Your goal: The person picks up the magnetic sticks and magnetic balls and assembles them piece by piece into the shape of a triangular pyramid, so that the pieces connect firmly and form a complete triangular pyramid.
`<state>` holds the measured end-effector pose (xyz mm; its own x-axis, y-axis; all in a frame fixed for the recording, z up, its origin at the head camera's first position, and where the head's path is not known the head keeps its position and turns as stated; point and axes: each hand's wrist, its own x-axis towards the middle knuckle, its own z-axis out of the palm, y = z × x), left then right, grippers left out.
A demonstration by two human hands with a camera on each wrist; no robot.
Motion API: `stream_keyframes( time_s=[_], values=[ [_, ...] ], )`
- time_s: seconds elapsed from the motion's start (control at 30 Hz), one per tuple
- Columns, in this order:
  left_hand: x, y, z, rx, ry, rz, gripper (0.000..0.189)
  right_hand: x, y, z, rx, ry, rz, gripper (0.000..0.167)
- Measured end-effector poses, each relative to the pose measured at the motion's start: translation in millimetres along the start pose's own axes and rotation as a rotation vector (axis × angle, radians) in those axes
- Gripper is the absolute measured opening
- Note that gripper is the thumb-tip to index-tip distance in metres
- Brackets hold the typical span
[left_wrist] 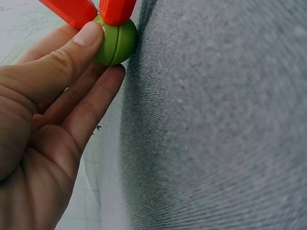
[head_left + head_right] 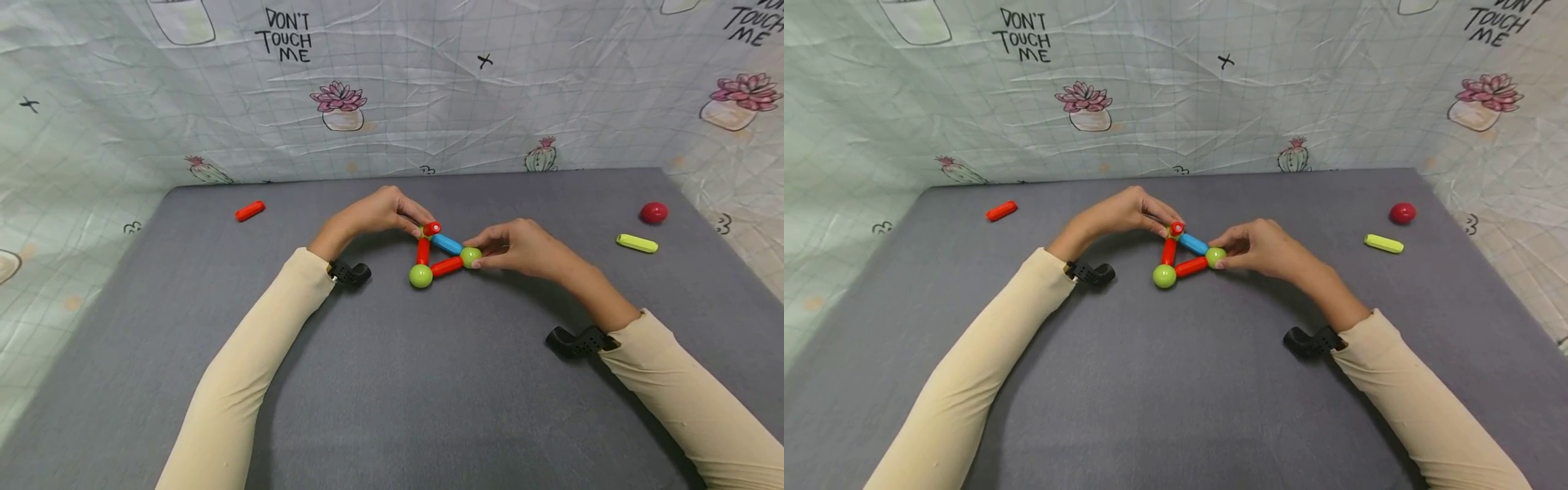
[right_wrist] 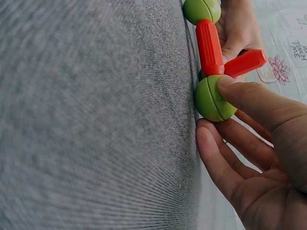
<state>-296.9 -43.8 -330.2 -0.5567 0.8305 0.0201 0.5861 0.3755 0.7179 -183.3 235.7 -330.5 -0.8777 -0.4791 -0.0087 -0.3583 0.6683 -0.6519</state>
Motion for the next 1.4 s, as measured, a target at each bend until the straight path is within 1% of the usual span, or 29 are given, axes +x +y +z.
stream_keyframes(
  time_s=[0.2,0.33,0.43,0.67,0.93,1.07,1.17,1.3,1.4],
  values=[
    [0.6,6.1,-1.0,0.056,0.008,0.006,0.027,-1.2,0,-1,-0.002,0.008,0.008,0.035],
    [0.8,9.0,-0.9,0.093,0.007,0.021,0.029,-1.0,0,-1,-0.010,0.009,0.002,0.035],
    [1.2,9.8,-0.3,0.099,0.012,0.029,0.029,-1.2,0,-2,-0.019,0.013,-0.001,0.035],
    [2.6,10.0,-0.6,0.073,0.011,0.006,0.027,-2.3,-2,-3,-0.019,0.012,-0.002,0.035],
    [4.8,16.5,-2.6,0.138,-0.012,-0.016,0.028,-5.8,-2,-2,-0.015,0.007,0.036,0.037],
    [5.9,17.3,-2.8,0.130,-0.007,-0.036,0.027,-5.4,-2,-2,-0.045,0.019,0.012,0.036],
    [5.2,17.1,-1.8,0.127,-0.006,-0.044,0.027,-7.6,-1,-2,-0.081,0.021,-0.027,0.039],
    [3.4,15.6,0.3,0.122,-0.005,-0.049,0.027,-16.8,3,-4,-0.121,0.044,-0.068,0.045],
    [2.6,14.4,1.1,0.117,0.001,-0.050,0.028,-26.1,7,-10,-0.142,0.092,-0.086,0.045]
  ],
)
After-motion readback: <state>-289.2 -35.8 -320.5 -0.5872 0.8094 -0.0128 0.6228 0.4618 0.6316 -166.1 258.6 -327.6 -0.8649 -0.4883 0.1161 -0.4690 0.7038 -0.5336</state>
